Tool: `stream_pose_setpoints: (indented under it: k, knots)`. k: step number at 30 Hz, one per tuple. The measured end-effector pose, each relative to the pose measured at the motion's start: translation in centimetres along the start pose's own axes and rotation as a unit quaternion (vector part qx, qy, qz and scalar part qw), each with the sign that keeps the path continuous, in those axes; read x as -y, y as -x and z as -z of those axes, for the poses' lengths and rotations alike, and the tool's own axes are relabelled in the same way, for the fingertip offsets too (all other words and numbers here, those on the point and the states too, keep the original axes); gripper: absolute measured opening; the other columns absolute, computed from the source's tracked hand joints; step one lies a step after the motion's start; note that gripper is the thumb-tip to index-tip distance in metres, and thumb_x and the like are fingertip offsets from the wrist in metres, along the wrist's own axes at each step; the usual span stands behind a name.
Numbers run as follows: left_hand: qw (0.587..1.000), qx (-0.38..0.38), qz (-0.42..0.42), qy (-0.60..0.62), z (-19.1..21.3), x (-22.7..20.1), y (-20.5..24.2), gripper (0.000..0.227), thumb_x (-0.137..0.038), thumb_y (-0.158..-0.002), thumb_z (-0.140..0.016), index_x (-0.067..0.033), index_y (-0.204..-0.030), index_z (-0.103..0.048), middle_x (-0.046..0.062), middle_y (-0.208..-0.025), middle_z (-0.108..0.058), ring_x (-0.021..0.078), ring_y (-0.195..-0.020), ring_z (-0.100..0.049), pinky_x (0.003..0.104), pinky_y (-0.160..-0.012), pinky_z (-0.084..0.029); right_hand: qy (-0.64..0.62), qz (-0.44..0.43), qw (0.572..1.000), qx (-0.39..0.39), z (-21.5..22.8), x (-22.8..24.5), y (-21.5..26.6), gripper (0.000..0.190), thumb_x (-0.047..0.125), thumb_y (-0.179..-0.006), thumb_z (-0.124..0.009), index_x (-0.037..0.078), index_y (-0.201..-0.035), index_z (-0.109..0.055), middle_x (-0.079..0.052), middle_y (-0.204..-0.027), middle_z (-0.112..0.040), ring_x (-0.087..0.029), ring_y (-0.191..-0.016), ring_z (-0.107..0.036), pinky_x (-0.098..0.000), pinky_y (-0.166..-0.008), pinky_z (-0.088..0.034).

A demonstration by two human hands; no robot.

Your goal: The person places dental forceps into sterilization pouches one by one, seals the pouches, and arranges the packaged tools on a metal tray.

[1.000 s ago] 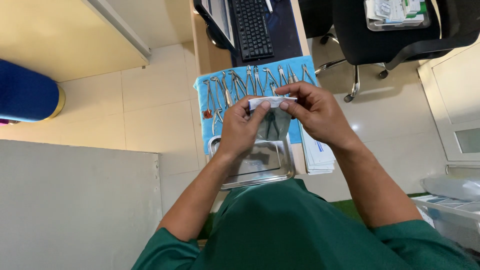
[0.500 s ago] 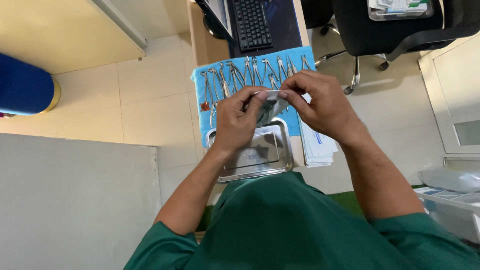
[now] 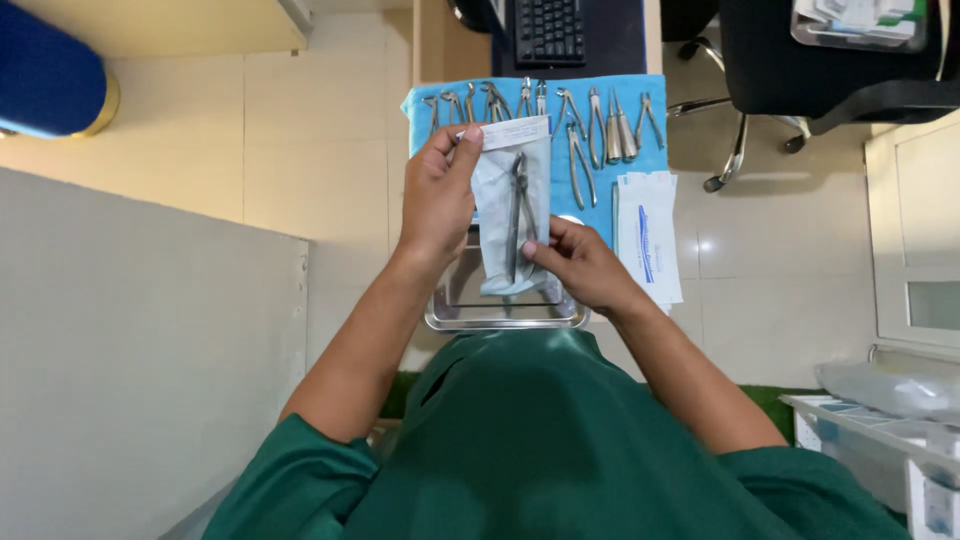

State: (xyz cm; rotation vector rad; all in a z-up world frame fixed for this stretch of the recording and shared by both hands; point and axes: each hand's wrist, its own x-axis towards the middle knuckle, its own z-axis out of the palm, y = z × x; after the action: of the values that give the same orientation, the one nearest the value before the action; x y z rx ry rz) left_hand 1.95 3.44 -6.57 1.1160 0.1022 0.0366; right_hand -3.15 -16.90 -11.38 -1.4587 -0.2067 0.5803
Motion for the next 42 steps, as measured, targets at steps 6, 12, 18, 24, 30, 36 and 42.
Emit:
stream_pose_setpoints:
  k: [6, 12, 18, 24, 30, 36, 42]
  knots:
    - [0.981, -0.04, 0.173, -0.082, 10.1, 7.6, -0.3, 0.038, -0.035, -0.112, -0.059, 0.0021, -0.118, -0.063, 0.009, -0.089, -0.063, 0.0154, -0.072, -0.056, 0.03, -0.058, -0.046, -0.063, -0.124, 0.99, 0.021, -4.2, -8.8, -1.9, 0.027, 0.017, -0.099, -0.069, 0.002, -0.121, -0.069, -0.002, -0.098, -0.071, -0.009, -0.079, -0.059, -0.0265, -0.071, -0.05]
    - [0.915, -0.052, 0.288, -0.278, 17.9, 15.3, 6.2, 0.037, -0.025, -0.098, -0.065, 0.0009, -0.124, -0.062, 0.012, -0.106, -0.075, 0.02, -0.09, -0.071, 0.035, -0.075, -0.058, -0.117, -0.286, 0.951, 0.002, -7.2, -20.5, -5.5, 0.026, 0.018, -0.098, -0.068, 0.003, -0.12, -0.067, -0.007, -0.093, -0.07, -0.017, -0.073, -0.06, -0.0334, -0.061, -0.049]
    - [0.874, 0.009, 0.239, -0.424, 20.7, 18.0, 12.7, 0.042, -0.013, -0.085, -0.074, 0.001, -0.123, -0.061, 0.018, -0.106, -0.075, 0.028, -0.097, -0.074, 0.039, -0.083, -0.058, -0.106, -0.241, 0.965, -0.01, -8.7, -24.0, -7.6, 0.029, 0.016, -0.094, -0.069, 0.004, -0.12, -0.069, -0.008, -0.102, -0.076, -0.017, -0.084, -0.07, -0.0343, -0.071, -0.059]
    - [0.814, 0.008, 0.204, -0.544, 21.8, 18.2, 14.0, 0.036, -0.014, -0.084, -0.079, 0.0004, -0.113, -0.063, 0.023, -0.102, -0.073, 0.038, -0.095, -0.072, 0.044, -0.085, -0.057, 0.031, -0.208, 0.977, -0.034, -8.0, -24.8, -7.9, 0.028, 0.019, -0.094, -0.074, -0.001, -0.114, -0.073, -0.009, -0.097, -0.076, -0.016, -0.081, -0.066, -0.0346, -0.071, -0.056]
    - [0.819, -0.043, 0.191, -0.539, 19.2, 14.1, 13.1, 0.033, -0.017, -0.086, -0.078, -0.0016, -0.111, -0.064, 0.021, -0.095, -0.072, 0.0374, -0.088, -0.072, 0.046, -0.08, -0.057, -0.053, -0.303, 0.952, -0.01, -8.6, -25.2, -7.7, 0.027, 0.026, -0.092, -0.076, 0.003, -0.105, -0.074, -0.01, -0.083, -0.068, -0.016, -0.065, -0.059, -0.0344, -0.056, -0.052]
    - [0.802, -0.035, 0.17, -0.572, 19.6, 15.0, 12.1, 0.048, -0.013, -0.081, -0.081, 0.0005, -0.121, -0.057, 0.023, -0.115, -0.065, 0.0405, -0.105, -0.064, 0.049, -0.089, -0.052, 0.208, -0.218, 0.952, -0.043, -9.0, -22.4, -7.1, 0.044, 0.042, -0.088, -0.08, -0.001, -0.082, -0.071, -0.013, -0.067, -0.071, -0.018, -0.053, -0.066, -0.0337, -0.054, -0.053]
    - [0.792, -0.027, 0.178, -0.583, 18.2, 13.1, 11.9, 0.058, -0.019, -0.084, -0.08, -0.004, -0.133, -0.054, 0.022, -0.127, -0.06, 0.0405, -0.117, -0.059, 0.048, -0.097, -0.049, 0.249, -0.203, 0.944, -0.077, -8.5, -21.1, -6.6, 0.044, 0.043, -0.089, -0.076, 0.001, -0.082, -0.065, -0.014, -0.072, -0.072, -0.022, -0.061, -0.07, -0.0373, -0.062, -0.056]
